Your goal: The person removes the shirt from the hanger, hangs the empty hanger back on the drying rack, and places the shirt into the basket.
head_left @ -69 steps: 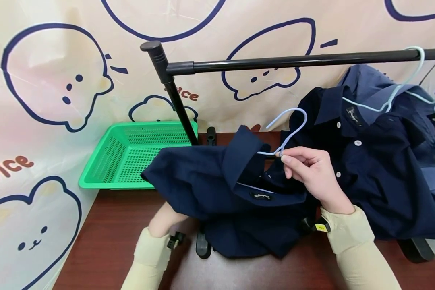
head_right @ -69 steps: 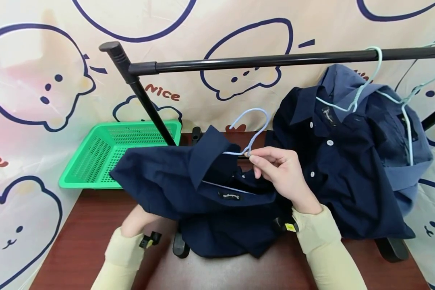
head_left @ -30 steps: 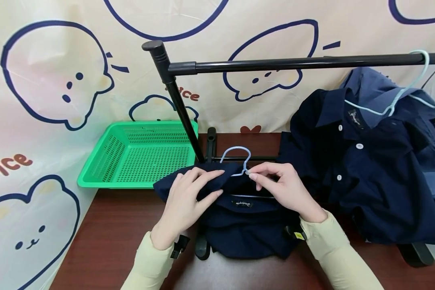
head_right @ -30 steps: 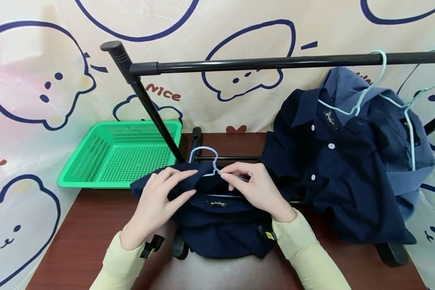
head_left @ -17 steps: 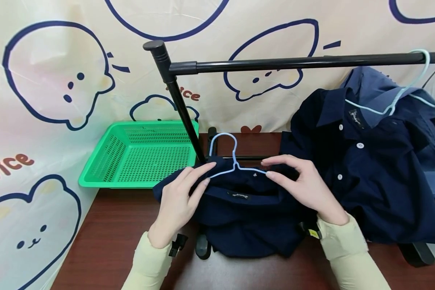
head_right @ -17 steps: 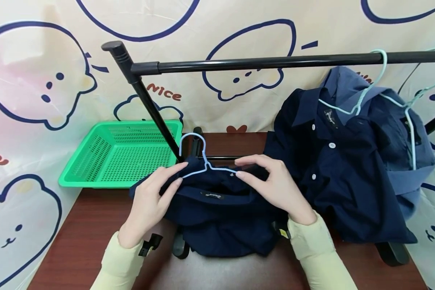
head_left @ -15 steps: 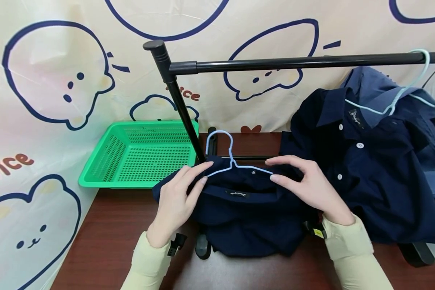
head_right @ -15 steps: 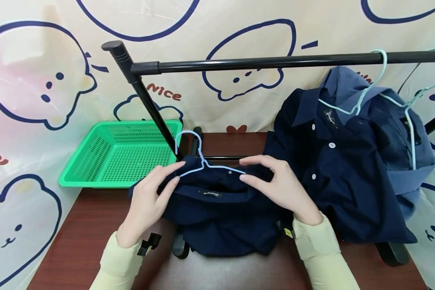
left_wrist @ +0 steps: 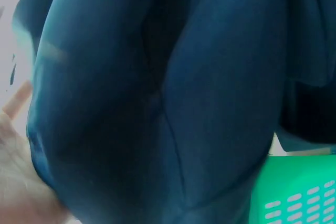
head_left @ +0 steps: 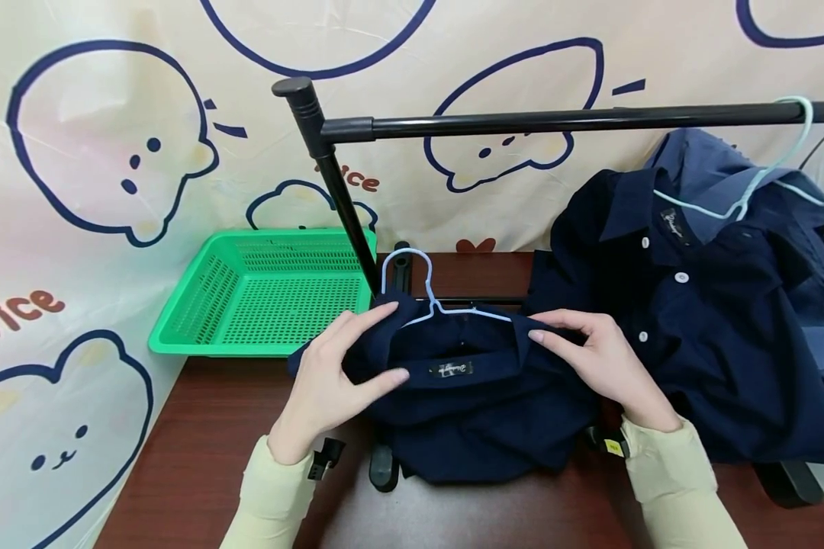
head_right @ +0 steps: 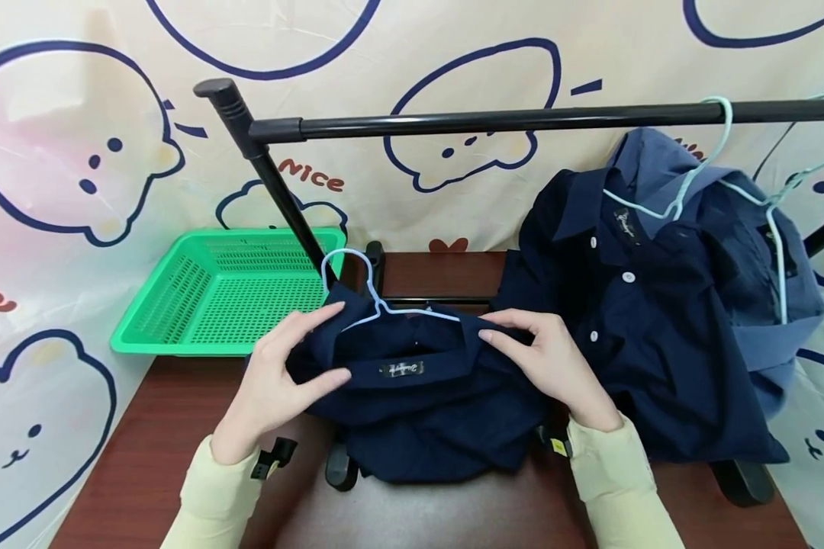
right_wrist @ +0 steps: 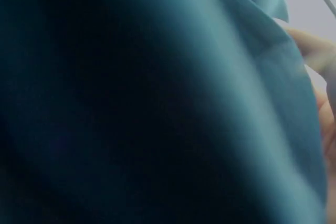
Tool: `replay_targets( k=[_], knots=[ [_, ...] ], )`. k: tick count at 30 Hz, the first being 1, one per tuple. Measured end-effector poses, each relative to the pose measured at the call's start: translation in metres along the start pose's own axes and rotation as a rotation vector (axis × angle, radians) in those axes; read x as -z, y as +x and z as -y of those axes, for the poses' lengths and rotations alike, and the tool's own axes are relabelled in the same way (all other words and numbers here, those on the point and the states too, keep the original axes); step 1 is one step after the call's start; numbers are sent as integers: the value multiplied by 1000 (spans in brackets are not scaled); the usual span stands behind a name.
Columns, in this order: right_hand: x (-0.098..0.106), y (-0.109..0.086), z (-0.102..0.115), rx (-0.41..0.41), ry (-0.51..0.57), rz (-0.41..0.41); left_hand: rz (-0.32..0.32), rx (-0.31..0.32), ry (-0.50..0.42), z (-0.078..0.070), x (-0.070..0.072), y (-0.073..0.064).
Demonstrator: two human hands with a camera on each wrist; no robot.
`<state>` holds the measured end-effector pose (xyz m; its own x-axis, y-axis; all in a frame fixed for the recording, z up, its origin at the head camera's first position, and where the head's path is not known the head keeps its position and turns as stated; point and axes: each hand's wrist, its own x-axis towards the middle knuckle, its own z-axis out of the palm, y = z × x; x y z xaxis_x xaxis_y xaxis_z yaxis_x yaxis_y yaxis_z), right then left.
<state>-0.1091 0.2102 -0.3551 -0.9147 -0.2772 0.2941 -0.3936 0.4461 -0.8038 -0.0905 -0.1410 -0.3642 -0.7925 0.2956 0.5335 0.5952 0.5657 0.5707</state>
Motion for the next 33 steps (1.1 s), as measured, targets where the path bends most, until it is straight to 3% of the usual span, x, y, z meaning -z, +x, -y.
replay_targets(
  k=[3,6,12,17,24,28,33],
  knots=[
    [-4,0,-7,7,-20,-69,45,7,2,0,1,-1],
    [-6,0,-17,16,-44,-106,50,-1,34,1,1,0],
    [-10,0,-20,30,-29,-143,-33,-87,73,4,-5,6],
    [-18,-1,-16,40,-18,-140,-69,-87,65,3,-13,10],
    [-29,-1,-4,52,1,-124,-109,-94,108,-4,-22,19],
    [-32,0,10,72,10,-113,-147,-105,75,-6,-21,23],
    [-30,-1,40,201,-10,-74,-194,-122,35,-7,-18,25]
  ],
)
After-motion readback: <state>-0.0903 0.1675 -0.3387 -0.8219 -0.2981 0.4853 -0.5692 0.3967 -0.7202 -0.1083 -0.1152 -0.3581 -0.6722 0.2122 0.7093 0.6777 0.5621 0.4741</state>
